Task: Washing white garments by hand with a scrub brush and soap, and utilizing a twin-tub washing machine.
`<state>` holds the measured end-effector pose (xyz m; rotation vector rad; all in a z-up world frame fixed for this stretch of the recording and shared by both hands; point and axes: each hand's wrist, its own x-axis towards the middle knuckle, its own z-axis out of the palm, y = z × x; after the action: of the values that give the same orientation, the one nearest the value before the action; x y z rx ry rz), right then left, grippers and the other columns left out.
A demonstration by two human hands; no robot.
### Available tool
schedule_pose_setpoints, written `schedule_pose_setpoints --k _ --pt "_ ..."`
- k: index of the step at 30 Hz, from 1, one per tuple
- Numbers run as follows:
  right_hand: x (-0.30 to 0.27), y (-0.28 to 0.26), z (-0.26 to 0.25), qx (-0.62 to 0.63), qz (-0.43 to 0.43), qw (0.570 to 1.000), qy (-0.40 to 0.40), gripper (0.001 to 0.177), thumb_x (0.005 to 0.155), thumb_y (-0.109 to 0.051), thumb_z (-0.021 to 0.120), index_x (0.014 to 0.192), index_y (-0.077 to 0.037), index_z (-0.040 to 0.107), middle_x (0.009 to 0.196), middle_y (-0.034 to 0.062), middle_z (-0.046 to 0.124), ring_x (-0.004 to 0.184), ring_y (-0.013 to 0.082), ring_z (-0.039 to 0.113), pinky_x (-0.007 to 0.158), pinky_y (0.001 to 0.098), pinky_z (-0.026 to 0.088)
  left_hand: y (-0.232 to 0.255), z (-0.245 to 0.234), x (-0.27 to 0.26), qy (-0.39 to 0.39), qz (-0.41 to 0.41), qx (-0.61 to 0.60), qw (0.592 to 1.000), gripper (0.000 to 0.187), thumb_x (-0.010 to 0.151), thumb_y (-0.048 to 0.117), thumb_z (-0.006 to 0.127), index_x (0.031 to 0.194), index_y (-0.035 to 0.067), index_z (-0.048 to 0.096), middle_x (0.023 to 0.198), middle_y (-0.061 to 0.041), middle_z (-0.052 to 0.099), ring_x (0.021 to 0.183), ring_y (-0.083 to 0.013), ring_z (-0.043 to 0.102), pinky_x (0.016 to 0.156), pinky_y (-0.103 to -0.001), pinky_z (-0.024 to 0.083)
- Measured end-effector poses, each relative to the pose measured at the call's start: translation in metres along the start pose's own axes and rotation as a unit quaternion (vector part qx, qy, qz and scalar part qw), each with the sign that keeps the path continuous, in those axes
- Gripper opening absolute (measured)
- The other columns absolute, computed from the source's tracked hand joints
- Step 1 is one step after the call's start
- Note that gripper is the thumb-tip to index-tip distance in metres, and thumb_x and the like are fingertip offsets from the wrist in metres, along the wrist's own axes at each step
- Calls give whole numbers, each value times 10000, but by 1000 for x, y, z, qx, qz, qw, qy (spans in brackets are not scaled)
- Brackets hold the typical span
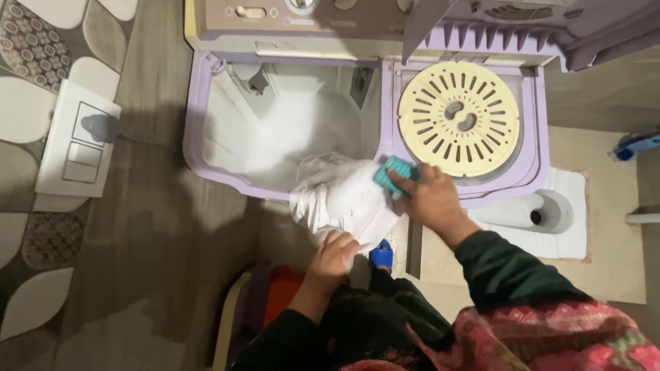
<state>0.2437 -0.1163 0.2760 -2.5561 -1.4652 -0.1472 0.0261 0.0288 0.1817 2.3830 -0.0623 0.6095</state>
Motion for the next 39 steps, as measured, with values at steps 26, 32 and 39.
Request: schedule_pose_setpoints --k 26,32,39 --pt "-45 -20 23 27 -16 999 32 593 736 -349 744 1318 -251 680 974 207 639 831 378 639 684 486 545 -12 15 -11 3 -15 4 1000 112 797 -4 643 871 79 655 951 -102 652 949 -335 629 817 -414 542" --pt "-73 23 76 -30 60 988 -140 359 941 -360 713 1280 -249 676 1090 164 643 908 323 639 733 464 535 -14 14 -13 -32 -36 20 999 89 802 14 625 841 89 654 937 -98 651 958 -338 619 834 -425 535" --pt "-73 -7 28 52 26 998 -15 646 706 -287 801 1339 -294 672 1031 145 654 927 338 639 786 455 542 -12 10 -6 -46 -61 7 997 117 791 2 602 849 88 657 922 -97 636 955 -344 608 815 -434 524"
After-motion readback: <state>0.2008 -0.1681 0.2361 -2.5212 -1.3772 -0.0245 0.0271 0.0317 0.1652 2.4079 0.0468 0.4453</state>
